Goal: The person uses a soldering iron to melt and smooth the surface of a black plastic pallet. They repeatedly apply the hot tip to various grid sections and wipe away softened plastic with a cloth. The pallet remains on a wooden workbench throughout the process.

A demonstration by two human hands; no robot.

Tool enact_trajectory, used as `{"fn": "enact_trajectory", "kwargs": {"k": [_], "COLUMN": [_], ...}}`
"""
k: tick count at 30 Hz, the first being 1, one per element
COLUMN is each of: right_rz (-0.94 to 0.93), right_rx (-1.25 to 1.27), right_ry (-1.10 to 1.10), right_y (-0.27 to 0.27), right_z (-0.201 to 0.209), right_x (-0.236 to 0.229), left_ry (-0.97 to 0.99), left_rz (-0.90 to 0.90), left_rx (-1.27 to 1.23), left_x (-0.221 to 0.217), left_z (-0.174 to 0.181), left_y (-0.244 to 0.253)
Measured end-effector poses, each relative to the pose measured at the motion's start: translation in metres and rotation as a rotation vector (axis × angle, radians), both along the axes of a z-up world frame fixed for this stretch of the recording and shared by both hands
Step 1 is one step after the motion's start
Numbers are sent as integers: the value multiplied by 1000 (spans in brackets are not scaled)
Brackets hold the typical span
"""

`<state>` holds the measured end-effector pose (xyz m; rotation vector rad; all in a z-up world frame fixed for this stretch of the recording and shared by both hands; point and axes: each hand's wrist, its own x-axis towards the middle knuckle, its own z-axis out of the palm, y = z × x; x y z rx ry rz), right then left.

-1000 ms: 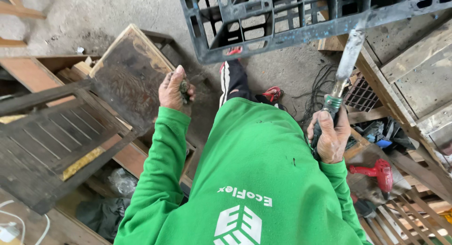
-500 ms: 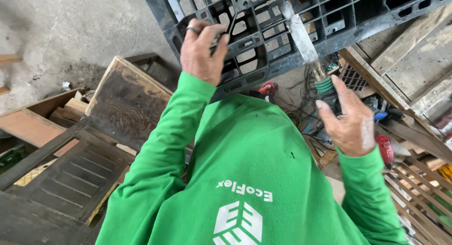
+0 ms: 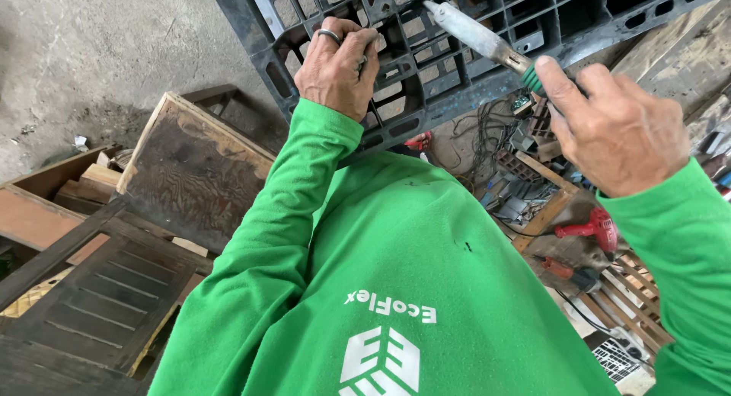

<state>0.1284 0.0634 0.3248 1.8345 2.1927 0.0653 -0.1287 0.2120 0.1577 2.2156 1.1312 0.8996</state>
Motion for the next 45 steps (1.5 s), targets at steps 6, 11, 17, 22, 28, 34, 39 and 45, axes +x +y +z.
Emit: {"fn": "enact_trajectory", "kwargs": {"k": [6, 11, 17, 22, 28, 34, 39, 45], "right_rz": [14, 29, -5, -31, -36, -142, -39, -24], "right_rx": [56, 106, 92, 92, 96, -12, -19, -56], "right_ry": [38, 61, 129, 146, 142, 119, -62, -196], "right_y": [1, -4, -13, -17, -16, -9, 4, 32], "right_z": [-20, -35, -46, -56, -53, -31, 7, 25], "right_x": [11, 25, 39, 42, 37, 13, 3, -13], "left_ry": [-7, -29, -14, 17, 29, 148, 169, 114], "left_rz": [28, 44, 68, 70, 58, 12, -157, -340], "left_rx": [13, 19, 35, 54, 41, -101, 36, 89], "left_x": [0, 1, 3, 3, 4, 9, 27, 32], "left_z": [-3, -5, -6, -4, -1, -2, -17, -26], "left_y": [0, -2, -3, -3, -2, 16, 52, 75]}}
